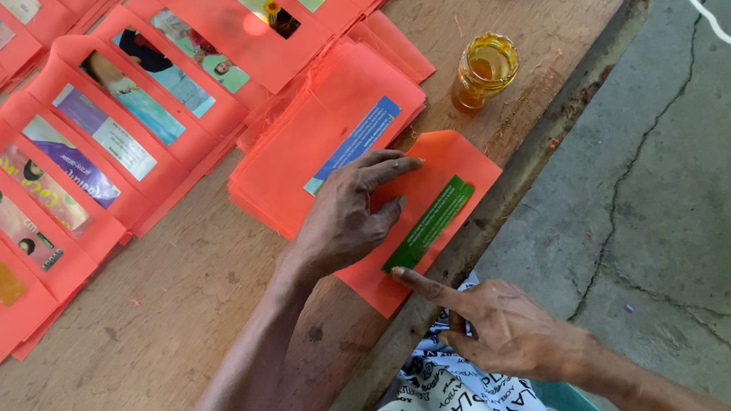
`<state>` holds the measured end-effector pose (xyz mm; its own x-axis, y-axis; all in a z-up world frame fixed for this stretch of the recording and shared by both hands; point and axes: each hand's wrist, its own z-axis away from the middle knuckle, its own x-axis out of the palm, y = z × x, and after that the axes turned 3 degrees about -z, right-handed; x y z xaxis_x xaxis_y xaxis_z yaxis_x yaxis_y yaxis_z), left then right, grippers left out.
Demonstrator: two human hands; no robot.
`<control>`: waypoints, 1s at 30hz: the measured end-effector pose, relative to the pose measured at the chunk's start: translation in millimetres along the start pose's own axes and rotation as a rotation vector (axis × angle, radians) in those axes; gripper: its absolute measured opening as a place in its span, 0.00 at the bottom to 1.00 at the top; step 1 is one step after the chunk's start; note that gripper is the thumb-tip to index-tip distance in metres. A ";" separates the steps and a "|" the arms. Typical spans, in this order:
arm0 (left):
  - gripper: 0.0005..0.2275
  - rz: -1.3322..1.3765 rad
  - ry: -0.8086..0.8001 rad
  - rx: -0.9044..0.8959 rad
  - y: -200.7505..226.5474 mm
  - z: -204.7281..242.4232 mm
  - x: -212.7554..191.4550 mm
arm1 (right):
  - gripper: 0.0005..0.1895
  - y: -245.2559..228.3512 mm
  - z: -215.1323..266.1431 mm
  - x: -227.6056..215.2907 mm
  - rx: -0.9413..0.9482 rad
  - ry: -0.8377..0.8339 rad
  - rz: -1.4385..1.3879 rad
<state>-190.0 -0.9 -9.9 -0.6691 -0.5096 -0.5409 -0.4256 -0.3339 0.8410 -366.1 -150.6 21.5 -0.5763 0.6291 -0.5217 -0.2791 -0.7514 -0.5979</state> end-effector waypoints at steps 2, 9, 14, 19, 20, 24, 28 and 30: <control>0.22 0.014 0.003 -0.001 0.2 0.0 -0.1 | 0.41 13.9 2.7 -0.6 -0.161 0.030 -0.229; 0.22 0.003 0.008 0.040 -0.7 -1.9 0.4 | 0.50 59.6 6.5 -33.3 -0.123 0.355 -0.366; 0.21 0.031 0.013 0.020 1.3 -1.1 0.2 | 0.58 56.8 4.9 -44.7 0.092 0.283 -0.255; 0.22 0.027 0.012 0.029 3.7 -2.8 -1.3 | 0.58 43.5 -4.8 -56.2 0.289 0.163 -0.137; 0.22 0.030 0.010 0.025 4.0 -3.4 -1.5 | 0.58 44.1 -6.6 -57.6 0.270 0.157 -0.155; 0.22 0.043 0.009 0.006 3.9 -2.4 -1.1 | 0.59 47.0 -11.9 -58.3 -0.081 0.244 -0.256; 0.21 0.036 0.015 0.017 2.9 -2.8 -1.2 | 0.56 21.6 -4.7 -62.2 0.185 0.088 -0.184; 0.22 0.025 0.017 0.023 2.6 -2.7 -1.2 | 0.54 3.2 -3.2 -58.1 0.327 -0.015 -0.086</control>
<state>-188.7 -3.3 -7.1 -0.6697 -0.5308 -0.5194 -0.4226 -0.3028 0.8543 -331.1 -188.9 47.9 -0.5504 0.6917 -0.4676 -0.5574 -0.7214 -0.4109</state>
